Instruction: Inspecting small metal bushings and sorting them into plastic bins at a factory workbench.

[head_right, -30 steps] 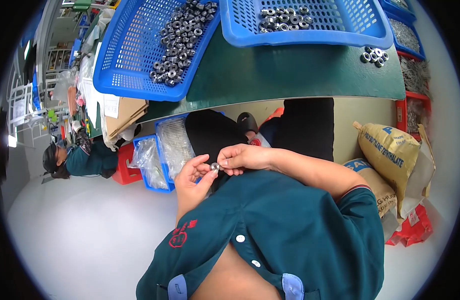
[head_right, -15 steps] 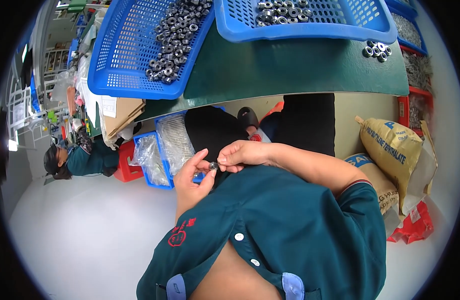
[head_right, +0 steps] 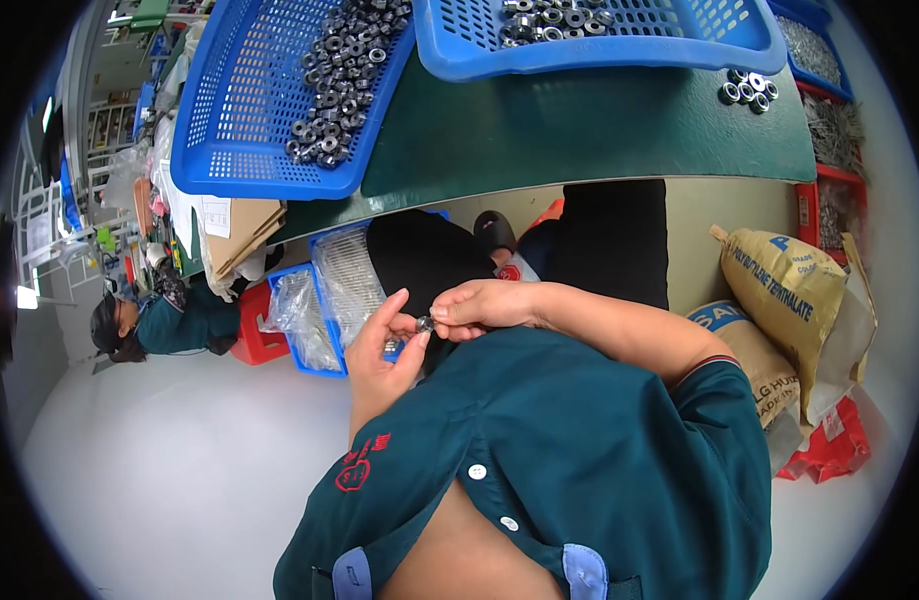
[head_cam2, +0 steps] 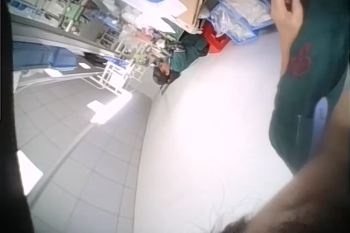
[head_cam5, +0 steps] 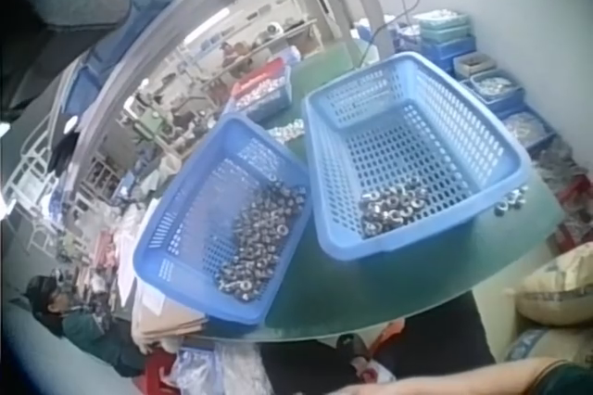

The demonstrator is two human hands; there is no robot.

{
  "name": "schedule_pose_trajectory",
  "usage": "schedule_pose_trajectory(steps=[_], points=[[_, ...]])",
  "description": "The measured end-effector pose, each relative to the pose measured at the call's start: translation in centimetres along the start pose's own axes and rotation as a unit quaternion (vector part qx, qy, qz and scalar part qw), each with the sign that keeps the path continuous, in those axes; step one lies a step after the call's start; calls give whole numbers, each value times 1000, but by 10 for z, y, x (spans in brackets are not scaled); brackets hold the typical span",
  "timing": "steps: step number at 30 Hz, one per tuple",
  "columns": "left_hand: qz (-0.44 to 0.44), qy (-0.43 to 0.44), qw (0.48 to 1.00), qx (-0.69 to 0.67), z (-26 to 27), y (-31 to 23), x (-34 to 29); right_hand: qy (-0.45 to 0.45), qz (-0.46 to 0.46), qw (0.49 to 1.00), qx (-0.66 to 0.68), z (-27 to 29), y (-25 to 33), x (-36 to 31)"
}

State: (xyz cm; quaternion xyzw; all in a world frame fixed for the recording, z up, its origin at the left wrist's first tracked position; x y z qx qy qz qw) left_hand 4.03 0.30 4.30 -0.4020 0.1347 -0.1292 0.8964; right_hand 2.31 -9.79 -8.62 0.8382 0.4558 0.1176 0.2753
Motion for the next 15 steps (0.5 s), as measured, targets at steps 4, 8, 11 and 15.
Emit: schedule_pose_trajectory(steps=[4, 8, 11, 15], points=[[58, -2, 998, -31, -1, 3, -1, -8, 0, 1000, 13, -1, -1, 0], [68, -9, 997, -43, 1, 6, -2, -19, -4, 1000, -10, -1, 0, 0], [96, -3, 993, -61, 0, 13, 0, -25, 11, 999, -20, -2, 2, -2], [132, 9, 983, -127, -5, 27, 2, -58, 34, 995, -79, 1, 4, -6]])
Point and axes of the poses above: each hand's wrist, its own x-axis towards the middle knuckle, its own z-axis out of the back of the hand, y = z × x, the point moved 6 cm from there along x, towards the middle knuckle, and after that the axes turned 5 degrees about z, right-handed, at the moved point
